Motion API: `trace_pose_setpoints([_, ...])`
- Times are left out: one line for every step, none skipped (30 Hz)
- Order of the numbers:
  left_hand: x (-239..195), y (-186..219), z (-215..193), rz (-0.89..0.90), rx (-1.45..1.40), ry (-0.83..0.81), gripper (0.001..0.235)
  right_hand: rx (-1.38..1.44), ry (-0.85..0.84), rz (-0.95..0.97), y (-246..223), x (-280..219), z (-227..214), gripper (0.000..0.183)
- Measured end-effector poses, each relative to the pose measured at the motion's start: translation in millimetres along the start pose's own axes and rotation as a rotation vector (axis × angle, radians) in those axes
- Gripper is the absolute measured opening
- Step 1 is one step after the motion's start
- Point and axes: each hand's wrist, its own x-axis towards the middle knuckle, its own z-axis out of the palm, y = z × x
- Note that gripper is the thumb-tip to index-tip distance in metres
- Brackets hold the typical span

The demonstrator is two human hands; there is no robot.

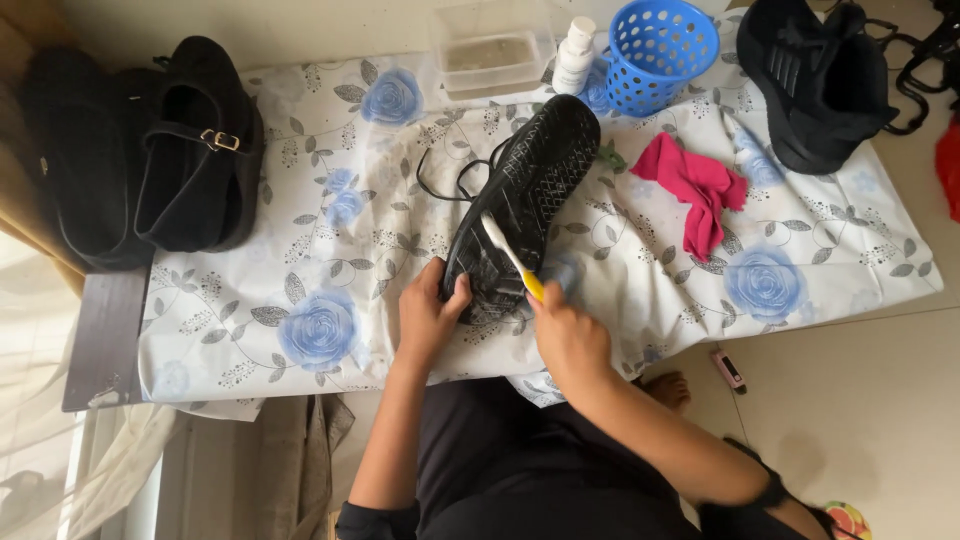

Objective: The person scrubs a black sneaker with a toothbrush, focusing on the sole and sides. They rotate the shoe to clean different areas and use a green brush on the upper part.

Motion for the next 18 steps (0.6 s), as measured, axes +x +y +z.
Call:
trace_pose_setpoints([0.5,-1.5,0.9,0.000,0.002,0.007,0.030,0.002,0.004,-0.005,6.2,-15.8,0.3,0.029])
trace_pose_setpoints([1.0,-3.4,1.6,-0.001,-0.006,0.014,0.030,-0.001,-0.046,-0.012,12.2,-31.7,1.0,0.026])
trace_pose_setpoints([0.5,-4.7,4.2,-0.003,-0.018,0.019,0.030,-0.008,-0.099,-0.019,19.9,-48.5,1.4,0.024])
trace_pose_setpoints([2.2,-2.3,3.2,-0.005,-0.020,0.023,0.030,-0.009,-0.098,-0.024,20.3,-51.1,4.8,0.024])
trace_pose_setpoints([2.0,0.4,2.5,0.004,-0.020,0.018,0.030,-0.050,-0.068,-0.014,20.9,-55.9,7.6,0.026])
trace_pose_setpoints([1.7,3.4,2.4,0.013,-0.019,0.012,0.030,-0.090,-0.038,-0.004,22.3,-60.7,10.7,0.029])
trace_pose_setpoints([-0.3,3.7,2.0,0.011,-0.018,0.002,0.030,-0.089,-0.046,0.003,13.7,-53.5,7.6,0.029])
trace_pose_setpoints([-2.3,4.5,2.1,0.023,-0.005,0.007,0.030,-0.038,-0.024,0.011,5.8,-46.0,4.6,0.029])
trace_pose_setpoints([-1.3,5.7,1.6,0.043,0.010,0.015,0.030,0.014,0.006,0.021,-2.3,-35.9,2.3,0.030])
trace_pose_setpoints([1.1,4.8,2.0,0.049,0.013,0.008,0.030,0.015,0.006,0.031,-9.1,-24.6,4.3,0.030])
trace_pose_setpoints([0.5,3.4,2.2,0.059,0.024,0.021,0.029,-0.022,0.046,0.052,-16.4,-16.3,5.8,0.030])
trace_pose_setpoints([0.2,1.8,1.9,0.069,0.035,0.034,0.028,-0.060,0.085,0.072,-23.9,-7.6,7.2,0.030])
trace_pose_setpoints([-0.2,1.3,3.2,0.074,0.039,0.035,0.028,-0.057,0.090,0.076,-22.4,-12.1,8.6,0.030])
trace_pose_setpoints([-0.5,0.7,3.8,0.063,0.031,0.037,0.029,-0.040,0.084,0.087,-21.4,-16.4,9.8,0.028])
trace_pose_setpoints([-2.1,-0.8,3.0,0.051,0.027,0.033,0.029,-0.021,0.073,0.102,-22.4,-22.6,10.6,0.026])
trace_pose_setpoints([-1.9,7.1,-1.9,0.055,0.034,0.027,0.029,-0.016,0.072,0.110,-17.2,-40.3,12.8,0.026])
trace_pose_setpoints([-1.2,15.2,-5.7,0.043,0.020,-0.014,0.030,-0.140,0.052,0.060,-10.8,-56.7,15.5,0.028])
trace_pose_setpoints([-0.5,23.2,-9.5,0.031,0.006,-0.056,0.033,-0.265,0.033,0.010,-4.6,-73.0,18.4,0.030])
